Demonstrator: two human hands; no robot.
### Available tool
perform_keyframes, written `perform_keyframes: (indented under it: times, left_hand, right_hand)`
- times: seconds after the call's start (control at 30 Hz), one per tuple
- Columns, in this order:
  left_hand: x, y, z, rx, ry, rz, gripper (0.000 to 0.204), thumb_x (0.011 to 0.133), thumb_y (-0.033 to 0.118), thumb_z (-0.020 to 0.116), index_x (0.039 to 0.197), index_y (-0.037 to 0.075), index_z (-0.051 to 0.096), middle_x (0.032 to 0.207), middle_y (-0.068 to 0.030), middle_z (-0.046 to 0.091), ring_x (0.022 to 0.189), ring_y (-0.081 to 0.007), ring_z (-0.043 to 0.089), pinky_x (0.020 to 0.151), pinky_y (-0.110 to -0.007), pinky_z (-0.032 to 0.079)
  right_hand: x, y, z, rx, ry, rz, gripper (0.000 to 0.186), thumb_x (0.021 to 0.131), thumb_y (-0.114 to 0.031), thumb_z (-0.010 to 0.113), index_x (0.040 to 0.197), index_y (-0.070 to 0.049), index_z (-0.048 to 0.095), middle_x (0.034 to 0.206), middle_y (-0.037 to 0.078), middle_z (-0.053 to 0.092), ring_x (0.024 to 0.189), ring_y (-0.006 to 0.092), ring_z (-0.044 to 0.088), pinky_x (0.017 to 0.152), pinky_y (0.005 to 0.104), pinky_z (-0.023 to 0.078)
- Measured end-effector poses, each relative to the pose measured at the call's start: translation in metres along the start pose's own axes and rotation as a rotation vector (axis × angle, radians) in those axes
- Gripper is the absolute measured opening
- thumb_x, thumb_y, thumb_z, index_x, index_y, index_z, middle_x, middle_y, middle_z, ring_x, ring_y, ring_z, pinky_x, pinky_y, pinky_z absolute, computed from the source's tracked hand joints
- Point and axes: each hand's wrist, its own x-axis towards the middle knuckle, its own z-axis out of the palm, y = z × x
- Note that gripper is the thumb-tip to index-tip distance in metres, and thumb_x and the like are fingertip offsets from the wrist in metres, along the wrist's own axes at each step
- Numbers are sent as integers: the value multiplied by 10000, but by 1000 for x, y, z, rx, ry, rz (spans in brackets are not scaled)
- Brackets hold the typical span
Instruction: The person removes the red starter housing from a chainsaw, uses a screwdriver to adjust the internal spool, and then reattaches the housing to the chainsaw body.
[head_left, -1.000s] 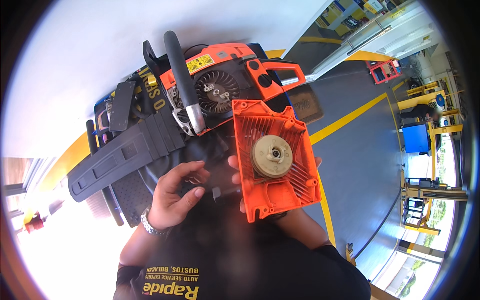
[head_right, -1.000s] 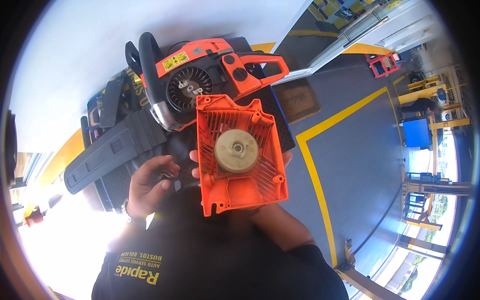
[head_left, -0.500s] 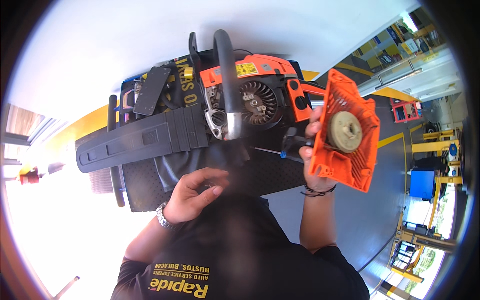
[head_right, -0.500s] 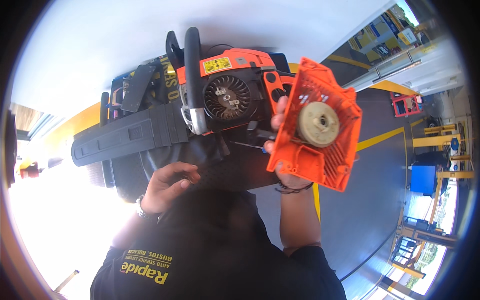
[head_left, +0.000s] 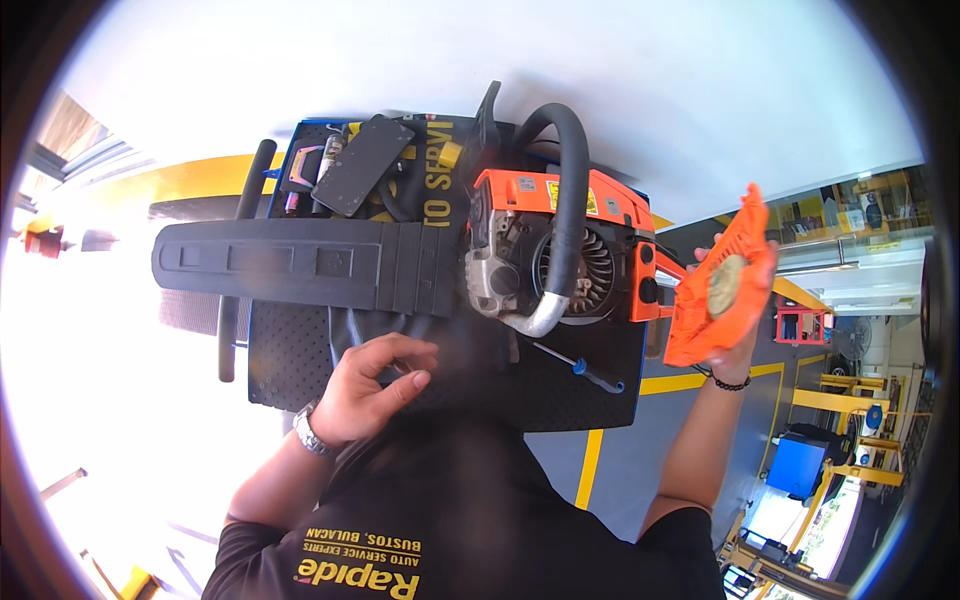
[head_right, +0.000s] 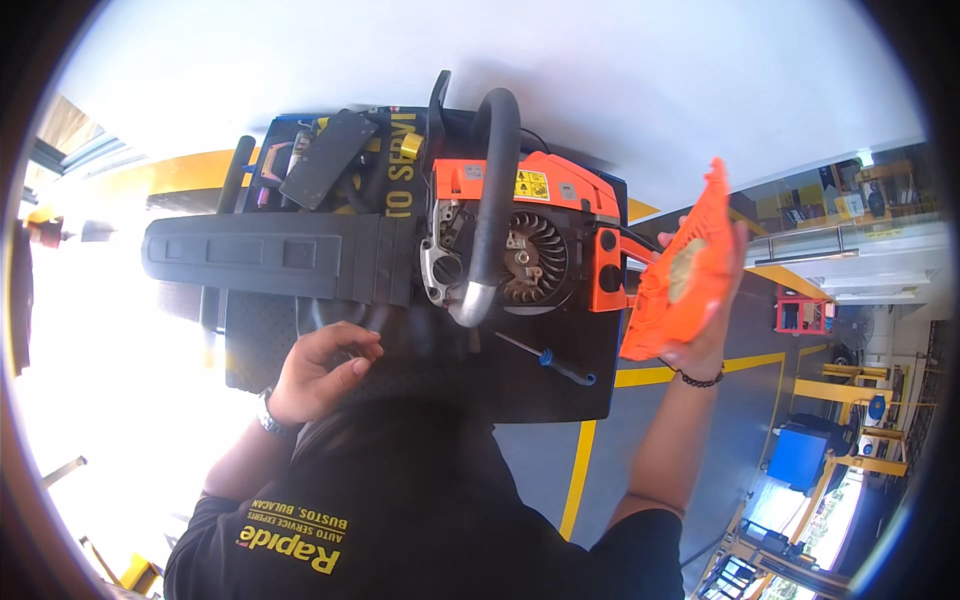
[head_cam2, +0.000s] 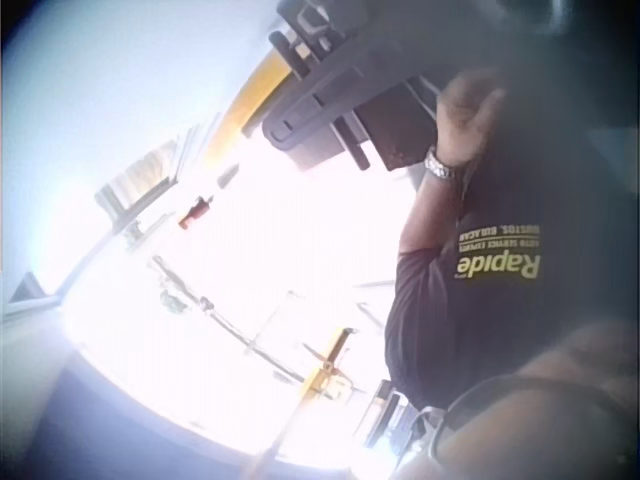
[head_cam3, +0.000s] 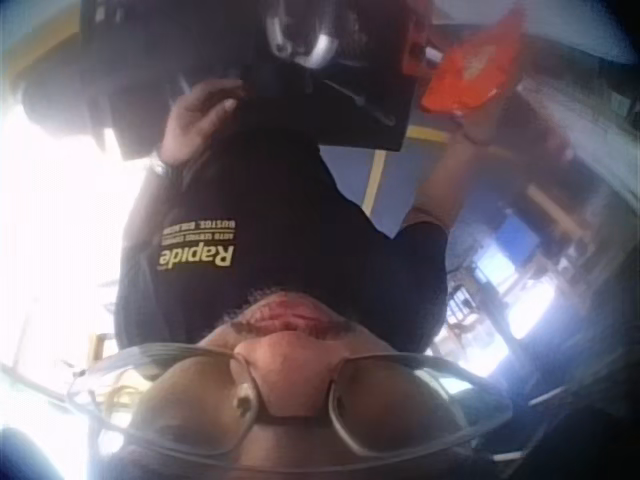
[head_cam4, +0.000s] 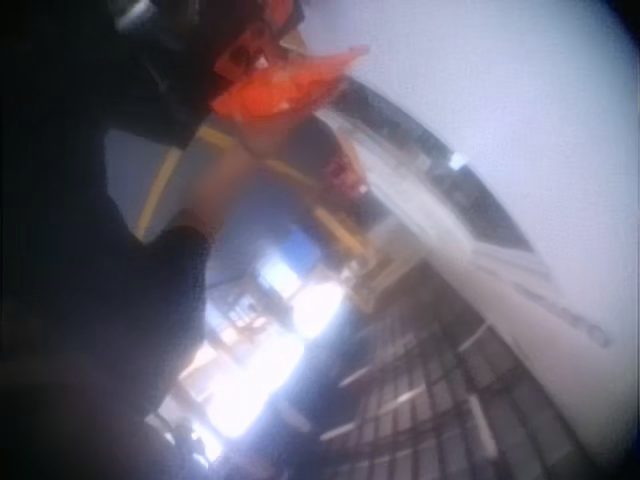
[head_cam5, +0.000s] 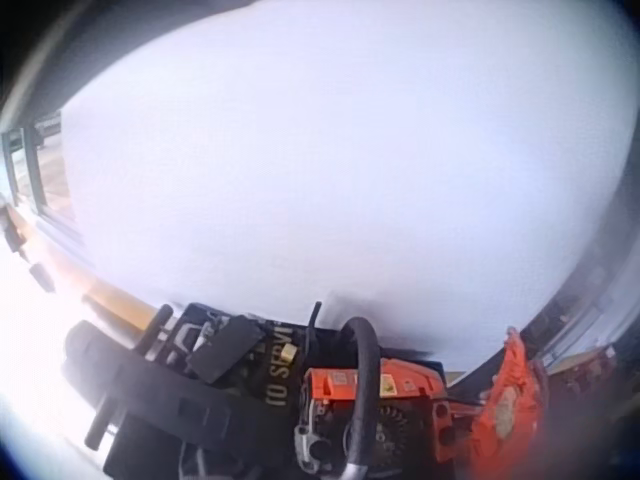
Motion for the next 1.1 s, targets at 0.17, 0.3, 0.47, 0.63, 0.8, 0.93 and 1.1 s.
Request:
perform_keyframes:
  times: [0.17,0.3,0.47,0.63,0.8,0.93,1.1]
  left_hand:
    - [6,-2,-12,128,100,-45,317,919,118,700,1204,-8,646,1010,-104,712,921,-184,672,858,-319,525]
    - [13,-3,-14,168,104,-72,330,919,138,666,1220,8,642,1030,-84,716,970,-172,665,873,-326,510]
    - [16,-3,-16,166,80,-45,334,911,132,676,1217,1,643,1024,-97,715,972,-179,669,866,-325,517]
    - [15,-8,-20,168,102,-45,336,911,133,682,1216,-3,642,1018,-105,713,960,-188,673,854,-328,524]
    - [14,-12,-21,148,121,-50,341,912,146,682,1217,0,642,1009,-107,711,952,-199,679,855,-333,524]
    - [13,-13,-23,177,97,-50,338,909,134,679,1218,2,641,1018,-114,708,943,-206,682,854,-336,526]
    - [20,-20,-20,146,58,-68,333,890,107,689,1199,-7,644,1020,-123,701,939,-217,688,854,-342,531]
  right_hand:
    - [30,-15,24,-837,-593,-71,1227,462,-400,954,1530,-226,376,1507,226,345,1344,425,432,1084,513,421]
    - [56,-18,50,-1008,-776,-153,1151,488,-389,940,1502,-245,415,1480,209,370,1306,414,458,1051,507,447]
    - [86,-18,68,-1005,-922,-230,1124,523,-402,927,1506,-226,409,1443,194,381,1297,400,462,1044,489,443]
    - [97,-14,80,-987,-989,-169,1092,532,-400,927,1478,-193,423,1429,185,384,1305,407,452,1057,491,438]
    - [98,-18,85,-1022,-1010,-131,1052,532,-409,931,1438,-181,446,1450,194,377,1310,409,458,1076,495,432]
    - [90,-23,84,-1080,-1019,-60,1114,509,-417,926,1470,-161,423,1434,227,389,1332,461,427,1083,539,427]
    - [86,-26,93,-1083,-960,-13,1113,517,-373,921,1495,-188,424,1429,219,398,1329,455,432,1100,545,410]
